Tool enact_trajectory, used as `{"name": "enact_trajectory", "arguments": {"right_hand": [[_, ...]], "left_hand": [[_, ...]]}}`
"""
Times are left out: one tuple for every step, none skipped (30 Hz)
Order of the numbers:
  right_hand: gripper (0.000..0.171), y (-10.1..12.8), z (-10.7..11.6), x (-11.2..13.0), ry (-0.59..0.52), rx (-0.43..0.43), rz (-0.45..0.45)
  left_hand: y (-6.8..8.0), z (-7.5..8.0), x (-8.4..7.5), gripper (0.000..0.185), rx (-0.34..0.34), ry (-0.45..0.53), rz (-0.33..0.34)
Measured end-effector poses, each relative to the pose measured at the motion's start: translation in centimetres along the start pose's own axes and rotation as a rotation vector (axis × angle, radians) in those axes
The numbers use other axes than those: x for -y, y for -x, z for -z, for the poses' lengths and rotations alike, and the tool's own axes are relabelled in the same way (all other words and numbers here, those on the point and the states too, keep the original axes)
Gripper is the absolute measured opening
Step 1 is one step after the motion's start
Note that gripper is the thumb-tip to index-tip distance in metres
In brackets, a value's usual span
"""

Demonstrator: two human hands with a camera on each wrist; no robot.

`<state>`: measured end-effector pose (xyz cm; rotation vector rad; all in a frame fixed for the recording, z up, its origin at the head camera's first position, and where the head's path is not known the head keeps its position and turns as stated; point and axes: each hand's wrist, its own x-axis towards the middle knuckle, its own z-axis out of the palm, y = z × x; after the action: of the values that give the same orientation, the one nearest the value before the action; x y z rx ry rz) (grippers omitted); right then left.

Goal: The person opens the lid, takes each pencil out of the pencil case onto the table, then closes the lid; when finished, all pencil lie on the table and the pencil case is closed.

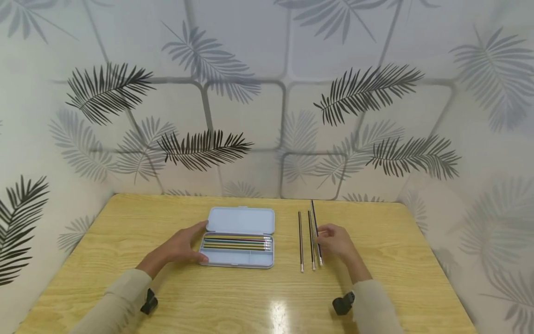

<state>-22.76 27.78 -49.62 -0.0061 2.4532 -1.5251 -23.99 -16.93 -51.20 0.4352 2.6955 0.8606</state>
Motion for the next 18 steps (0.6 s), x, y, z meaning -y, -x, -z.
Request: {"name": "enact_trajectory", "arguments": {"right_hand": [[0.043,0.09,0.04,-0.11,0.006,-0.007,-0.013],[0.042,0.19,0.06,-0.20,0.009,-0.013,-0.030],[0.042,0.25,0.09,-0.34,0.022,-0.019,-0.043],[0.042,0.31,0.10,-0.42,0.031,-0.027,-0.061],[0.041,0.33,0.10,-0.56,0.037,-0.030,-0.077],[0.041,0.35,0.10,-0.64,0.042,-0.040,-0.095],[0.040,0.39,0.11,-0.69,0.055,-0.044,-0.105],[0.040,0.45,0.09,-0.67,0.068,-0.051,-0.115],[0.039,0.50,0.09,-0.66,0.083,-0.059,-0.122],[0.038,0.56,0.04,-0.63,0.095,-0.068,-0.130],[0.038,0.63,-0.01,-0.58,0.110,-0.077,-0.134],[0.038,0.64,-0.04,-0.50,0.127,-0.090,-0.139],[0.037,0.65,-0.13,-0.46,0.146,-0.104,-0.146],[0.036,0.64,-0.21,-0.44,0.164,-0.119,-0.153],[0.036,0.61,-0.30,-0.46,0.178,-0.132,-0.160],[0.036,0.61,-0.38,-0.45,0.192,-0.141,-0.163],[0.035,0.59,-0.44,-0.44,0.200,-0.149,-0.169],[0.034,0.57,-0.49,-0.44,0.207,-0.156,-0.173]], "left_hand": [[0.02,0.01,-0.05,0.114,-0.001,0.001,0.000],[0.04,0.02,-0.07,0.114,-0.001,0.002,0.001],[0.06,0.02,-0.10,0.114,-0.001,0.003,0.001],[0.09,0.04,-0.12,0.114,-0.002,0.003,0.000],[0.12,0.05,-0.12,0.114,-0.003,0.005,0.000],[0.13,0.04,-0.11,0.114,-0.003,0.005,-0.002],[0.14,0.04,-0.12,0.114,-0.003,0.007,-0.003],[0.12,0.00,-0.05,0.115,-0.003,0.006,-0.006],[0.09,-0.04,0.01,0.115,-0.003,0.006,-0.009],[0.05,-0.09,0.08,0.115,-0.004,0.006,-0.012],[0.02,-0.12,0.13,0.116,-0.004,0.007,-0.014],[-0.01,-0.15,0.19,0.116,-0.005,0.008,-0.017],[-0.05,-0.18,0.23,0.116,-0.005,0.008,-0.016],[-0.09,-0.20,0.28,0.116,-0.007,0.008,-0.017],[-0.10,-0.18,0.26,0.116,-0.007,0.009,-0.017],[-0.09,-0.19,0.25,0.116,-0.008,0.010,-0.016],[-0.08,-0.19,0.22,0.116,-0.008,0.012,-0.015],[-0.07,-0.19,0.20,0.116,-0.009,0.013,-0.015]]}}
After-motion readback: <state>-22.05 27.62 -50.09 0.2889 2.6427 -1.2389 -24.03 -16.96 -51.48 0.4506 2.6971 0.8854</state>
